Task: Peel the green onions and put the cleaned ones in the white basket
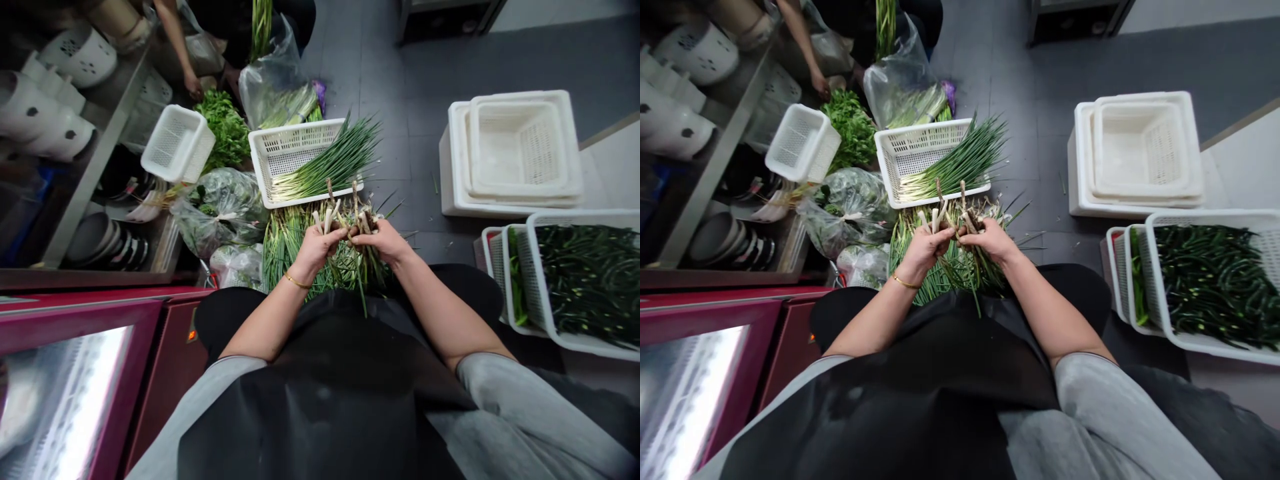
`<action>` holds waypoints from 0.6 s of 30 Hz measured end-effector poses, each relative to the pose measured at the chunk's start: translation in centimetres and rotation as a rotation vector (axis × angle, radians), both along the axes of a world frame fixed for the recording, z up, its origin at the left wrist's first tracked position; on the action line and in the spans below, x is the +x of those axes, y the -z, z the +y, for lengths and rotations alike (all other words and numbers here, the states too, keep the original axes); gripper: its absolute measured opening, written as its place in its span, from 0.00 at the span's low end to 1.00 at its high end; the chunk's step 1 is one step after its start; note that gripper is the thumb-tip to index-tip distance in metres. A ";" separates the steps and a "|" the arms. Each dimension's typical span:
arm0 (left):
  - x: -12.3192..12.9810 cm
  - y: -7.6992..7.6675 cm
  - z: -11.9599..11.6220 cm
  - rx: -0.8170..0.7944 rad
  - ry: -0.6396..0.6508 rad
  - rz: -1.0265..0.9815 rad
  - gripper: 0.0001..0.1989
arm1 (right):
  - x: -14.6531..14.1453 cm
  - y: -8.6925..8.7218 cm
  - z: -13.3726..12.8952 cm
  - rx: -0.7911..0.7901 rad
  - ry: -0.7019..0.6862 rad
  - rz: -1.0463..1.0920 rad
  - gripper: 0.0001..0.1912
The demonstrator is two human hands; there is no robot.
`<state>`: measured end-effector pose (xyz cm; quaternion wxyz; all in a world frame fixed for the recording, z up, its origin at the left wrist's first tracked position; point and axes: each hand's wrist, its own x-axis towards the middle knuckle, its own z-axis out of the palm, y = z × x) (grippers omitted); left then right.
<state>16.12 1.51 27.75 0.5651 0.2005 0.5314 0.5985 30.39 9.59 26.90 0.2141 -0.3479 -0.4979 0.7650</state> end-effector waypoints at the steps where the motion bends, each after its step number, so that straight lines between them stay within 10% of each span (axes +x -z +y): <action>1: 0.0 0.1 0.0 0.008 -0.008 0.010 0.18 | -0.1 0.1 -0.1 0.010 0.011 -0.003 0.20; 18: -2.5 0.5 1.1 0.027 -0.107 0.147 0.16 | -0.1 -0.4 0.0 0.045 0.056 -0.068 0.16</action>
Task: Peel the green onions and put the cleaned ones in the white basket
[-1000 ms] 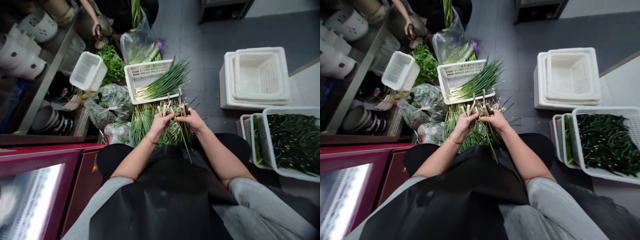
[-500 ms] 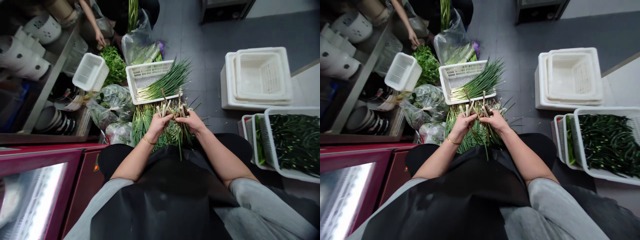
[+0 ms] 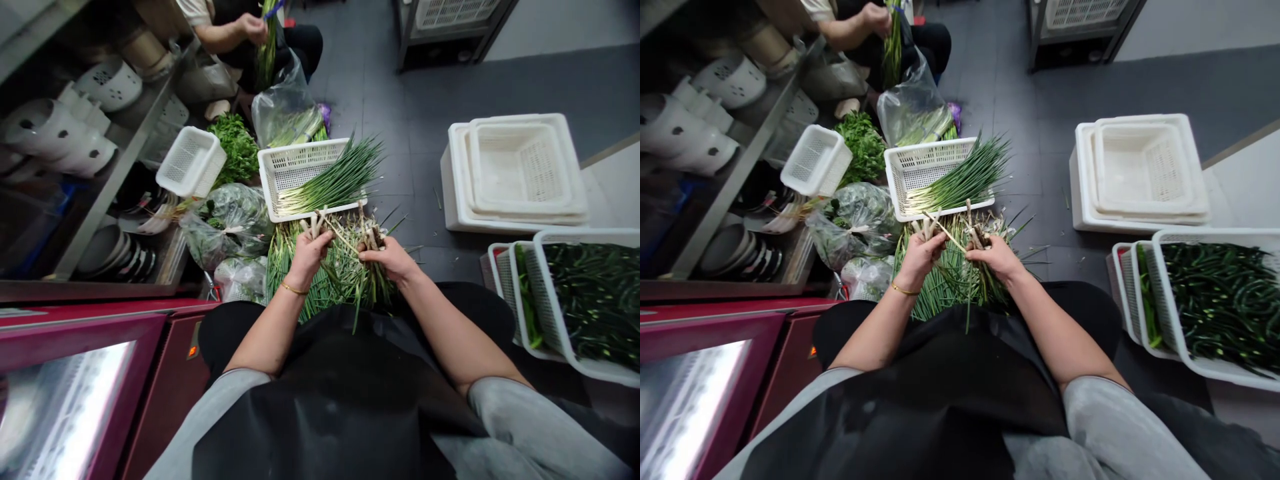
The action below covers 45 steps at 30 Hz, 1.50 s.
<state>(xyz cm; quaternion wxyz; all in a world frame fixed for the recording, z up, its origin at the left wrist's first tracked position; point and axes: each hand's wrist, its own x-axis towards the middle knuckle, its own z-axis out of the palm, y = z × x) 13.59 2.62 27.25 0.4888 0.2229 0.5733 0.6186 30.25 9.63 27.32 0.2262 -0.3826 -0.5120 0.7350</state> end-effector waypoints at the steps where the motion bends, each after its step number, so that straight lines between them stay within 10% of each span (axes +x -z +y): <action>1: -0.6 0.0 0.2 0.009 -0.057 -0.025 0.15 | 0.2 -0.1 0.1 -0.015 -0.003 0.007 0.16; 8: -5.1 1.0 0.0 -0.019 -0.415 -0.145 0.13 | 1.5 -0.2 1.2 -0.022 0.047 0.046 0.17; 18: 0.2 -0.4 0.3 -0.014 -0.163 -0.058 0.20 | 0.3 -0.2 -0.7 0.324 0.017 -0.083 0.14; 30: -0.6 0.0 0.3 0.147 -0.136 0.024 0.14 | 1.0 -0.1 0.0 -0.020 -0.056 0.089 0.16; 37: -5.4 3.8 2.2 -0.133 -0.298 0.178 0.11 | 2.8 -1.0 1.2 -0.070 -0.078 0.180 0.15; 41: -5.5 6.0 2.3 -0.396 -0.170 0.108 0.14 | 3.6 -1.2 1.9 -0.030 -0.017 0.209 0.16; 45: -2.9 5.0 1.8 -0.264 -0.054 -0.093 0.23 | 2.4 -0.2 1.4 0.076 -0.013 0.113 0.16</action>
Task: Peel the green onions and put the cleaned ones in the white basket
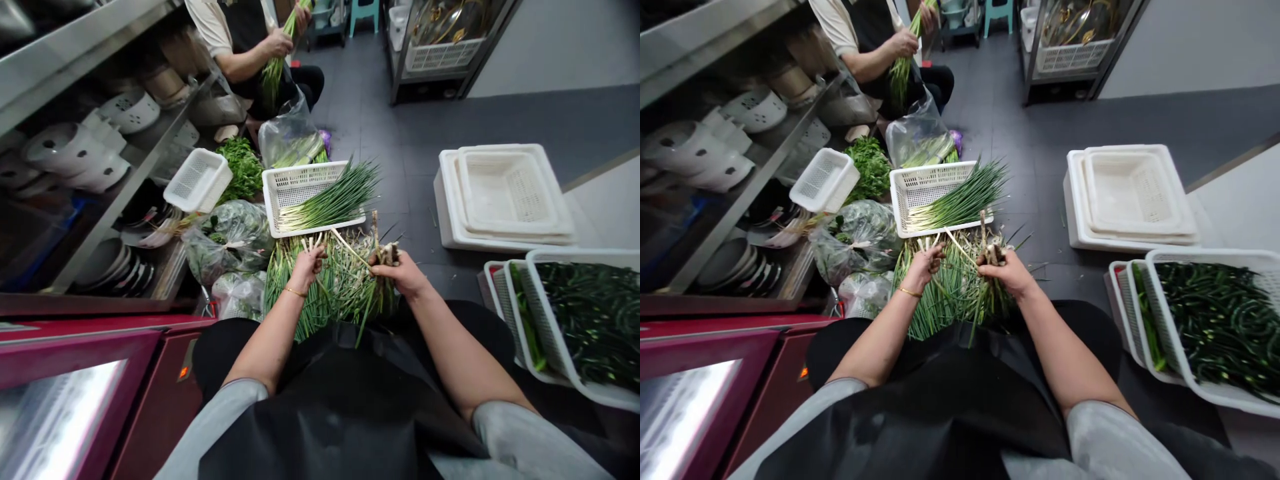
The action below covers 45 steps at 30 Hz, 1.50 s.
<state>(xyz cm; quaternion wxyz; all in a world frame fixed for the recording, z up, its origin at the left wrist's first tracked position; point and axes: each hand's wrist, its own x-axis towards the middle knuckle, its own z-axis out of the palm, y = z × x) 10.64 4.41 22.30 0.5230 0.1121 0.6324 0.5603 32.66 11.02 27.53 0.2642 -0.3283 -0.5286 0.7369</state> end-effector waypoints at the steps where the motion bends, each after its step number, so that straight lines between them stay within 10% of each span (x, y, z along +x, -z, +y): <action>1: 0.7 -0.7 -0.1 0.077 0.037 -0.083 0.26 | -0.5 0.4 -0.3 0.016 -0.017 -0.026 0.16; 15: 3.5 -6.2 -1.4 0.259 0.217 0.028 0.20 | -2.5 2.3 -1.2 -0.090 -0.252 -0.040 0.21; 23: 2.4 -7.3 -1.6 0.295 0.162 -0.025 0.20 | -2.1 1.5 -0.4 -0.101 -0.026 0.066 0.21; 33: -4.2 -8.1 -2.8 0.365 -0.222 0.244 0.21 | 2.3 -1.1 4.2 0.128 0.428 0.042 0.14; 40: -1.4 -8.4 -1.8 0.318 0.032 0.190 0.21 | -2.9 0.8 0.1 0.111 -0.066 -0.172 0.19; 45: 1.0 -7.5 -1.0 0.254 0.067 0.162 0.20 | -4.7 2.6 -1.8 -0.019 -0.135 -0.086 0.14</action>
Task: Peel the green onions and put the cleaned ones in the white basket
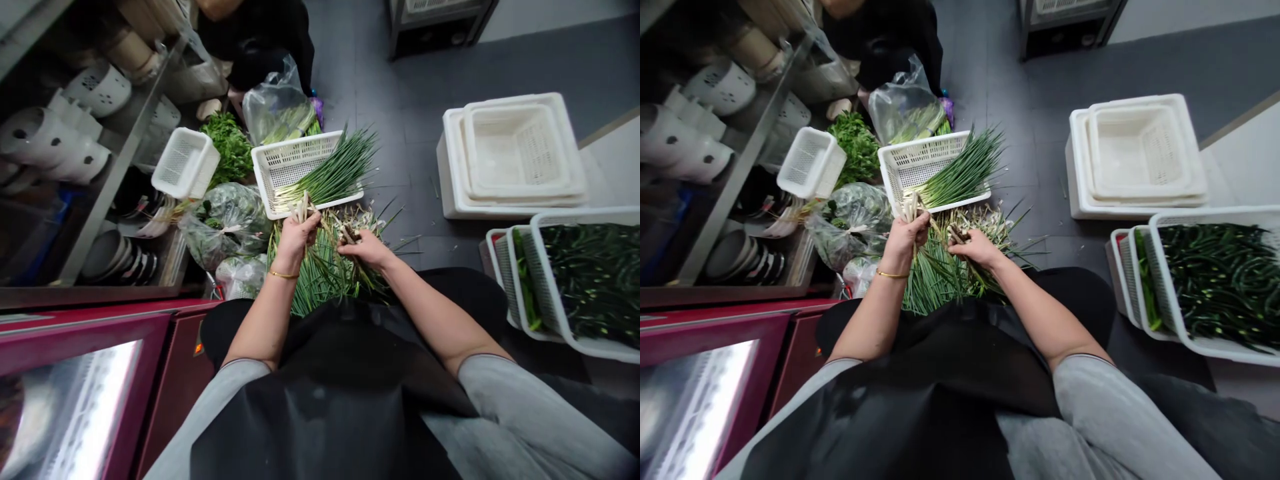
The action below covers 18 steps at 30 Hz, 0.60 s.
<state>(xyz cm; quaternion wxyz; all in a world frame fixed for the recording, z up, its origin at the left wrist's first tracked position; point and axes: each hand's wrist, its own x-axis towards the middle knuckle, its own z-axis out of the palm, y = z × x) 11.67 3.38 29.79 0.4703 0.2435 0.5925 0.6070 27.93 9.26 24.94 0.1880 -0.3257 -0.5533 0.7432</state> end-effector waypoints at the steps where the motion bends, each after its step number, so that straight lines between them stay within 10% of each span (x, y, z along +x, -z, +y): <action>1: 0.3 0.2 0.1 -0.008 -0.016 -0.003 0.19 | 0.1 0.0 -0.1 -0.021 -0.016 0.013 0.14; 18: 3.3 2.5 -4.4 -0.147 0.113 -0.135 0.21 | 0.0 0.1 -0.4 -0.105 0.250 0.052 0.16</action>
